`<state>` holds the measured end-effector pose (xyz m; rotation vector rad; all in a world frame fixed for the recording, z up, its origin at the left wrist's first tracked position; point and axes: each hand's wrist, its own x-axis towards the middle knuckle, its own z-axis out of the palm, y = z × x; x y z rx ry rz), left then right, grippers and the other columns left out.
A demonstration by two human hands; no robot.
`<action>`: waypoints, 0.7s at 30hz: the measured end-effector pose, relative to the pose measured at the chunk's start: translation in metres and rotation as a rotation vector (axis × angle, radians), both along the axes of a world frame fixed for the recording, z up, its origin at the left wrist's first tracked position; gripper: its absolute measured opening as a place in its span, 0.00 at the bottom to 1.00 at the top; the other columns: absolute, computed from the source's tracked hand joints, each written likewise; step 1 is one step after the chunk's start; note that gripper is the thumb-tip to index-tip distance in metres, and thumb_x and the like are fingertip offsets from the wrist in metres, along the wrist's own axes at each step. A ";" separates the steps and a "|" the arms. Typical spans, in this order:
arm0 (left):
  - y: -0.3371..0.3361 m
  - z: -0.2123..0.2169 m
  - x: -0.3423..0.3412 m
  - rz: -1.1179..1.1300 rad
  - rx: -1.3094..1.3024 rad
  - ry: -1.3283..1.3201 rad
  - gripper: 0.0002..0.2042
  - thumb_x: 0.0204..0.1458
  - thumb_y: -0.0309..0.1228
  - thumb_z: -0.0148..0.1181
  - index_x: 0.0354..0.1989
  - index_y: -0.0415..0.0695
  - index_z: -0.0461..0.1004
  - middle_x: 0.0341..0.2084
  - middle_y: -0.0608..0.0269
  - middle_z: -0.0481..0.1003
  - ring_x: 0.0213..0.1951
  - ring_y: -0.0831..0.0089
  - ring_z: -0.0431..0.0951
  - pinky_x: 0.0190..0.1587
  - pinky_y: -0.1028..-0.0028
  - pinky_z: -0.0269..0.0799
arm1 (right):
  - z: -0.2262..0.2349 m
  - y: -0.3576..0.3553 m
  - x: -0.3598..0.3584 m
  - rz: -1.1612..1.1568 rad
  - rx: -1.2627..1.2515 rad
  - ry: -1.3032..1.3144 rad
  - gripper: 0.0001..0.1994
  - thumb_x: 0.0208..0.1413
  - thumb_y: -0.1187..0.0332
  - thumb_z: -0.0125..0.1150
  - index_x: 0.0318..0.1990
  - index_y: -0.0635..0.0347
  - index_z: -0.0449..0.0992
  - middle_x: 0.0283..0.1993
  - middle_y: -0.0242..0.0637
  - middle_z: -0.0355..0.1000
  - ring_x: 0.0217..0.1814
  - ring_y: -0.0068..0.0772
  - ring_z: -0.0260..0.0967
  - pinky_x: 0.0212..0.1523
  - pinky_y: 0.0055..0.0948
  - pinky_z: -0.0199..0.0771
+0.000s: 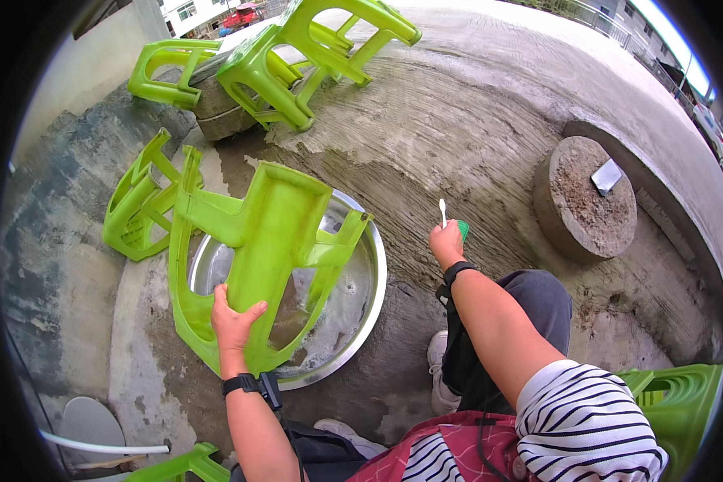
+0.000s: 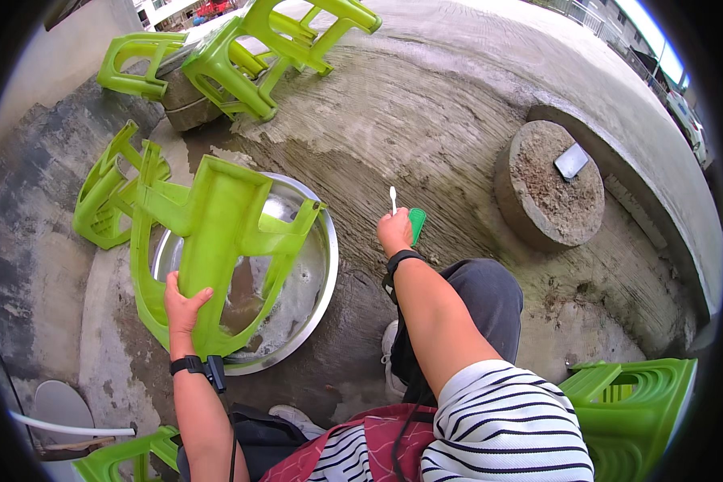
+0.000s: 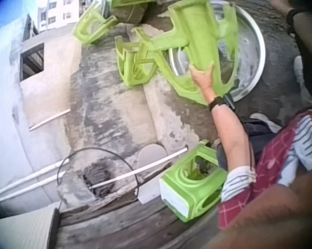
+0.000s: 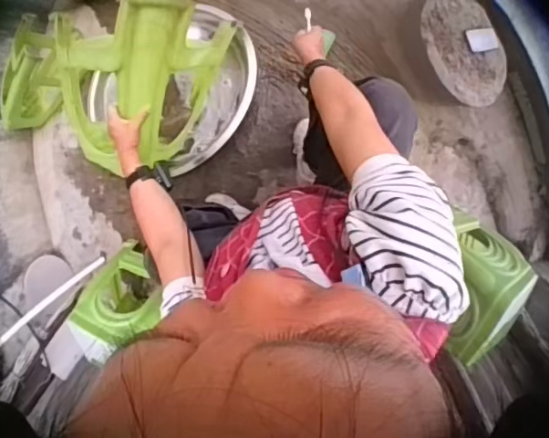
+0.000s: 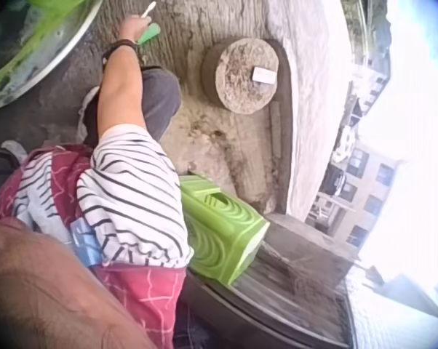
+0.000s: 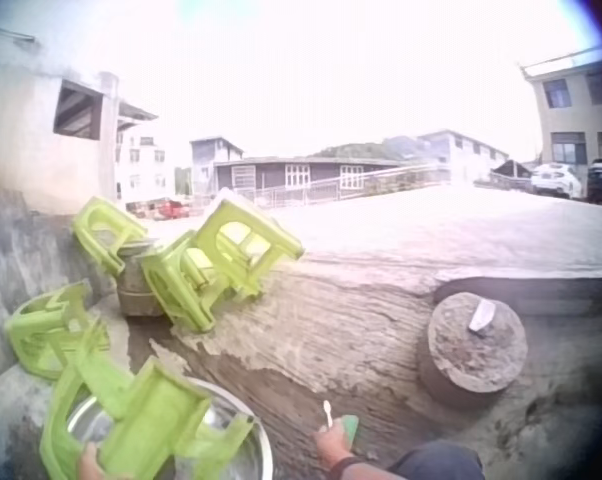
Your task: The person washes green plastic stools in a large metal basin containing water using a scrub brush.
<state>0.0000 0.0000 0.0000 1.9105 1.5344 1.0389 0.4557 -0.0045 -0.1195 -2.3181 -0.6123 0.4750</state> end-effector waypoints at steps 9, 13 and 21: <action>0.007 -0.010 0.005 0.029 -0.007 -0.046 0.34 0.28 0.38 0.78 0.45 0.37 0.67 0.33 0.56 0.77 0.37 0.65 0.77 0.43 0.69 0.72 | -0.109 -0.005 0.067 -0.064 -0.397 -0.324 0.38 0.40 0.46 0.71 0.52 0.60 0.61 0.47 0.54 0.70 0.51 0.54 0.70 0.49 0.45 0.73; 0.009 -0.021 0.005 0.020 -0.011 -0.058 0.34 0.28 0.37 0.78 0.45 0.37 0.67 0.34 0.57 0.77 0.37 0.67 0.77 0.43 0.69 0.72 | -0.124 0.006 0.084 -0.088 -0.442 -0.300 0.42 0.38 0.45 0.72 0.55 0.58 0.57 0.48 0.56 0.69 0.50 0.56 0.70 0.48 0.47 0.74; 0.016 -0.019 0.020 0.073 -0.033 -0.090 0.33 0.29 0.36 0.78 0.45 0.37 0.67 0.34 0.57 0.77 0.38 0.69 0.77 0.43 0.70 0.72 | -0.093 0.021 0.021 0.127 -0.200 -0.235 0.40 0.43 0.48 0.64 0.61 0.60 0.58 0.45 0.53 0.74 0.46 0.57 0.73 0.45 0.50 0.72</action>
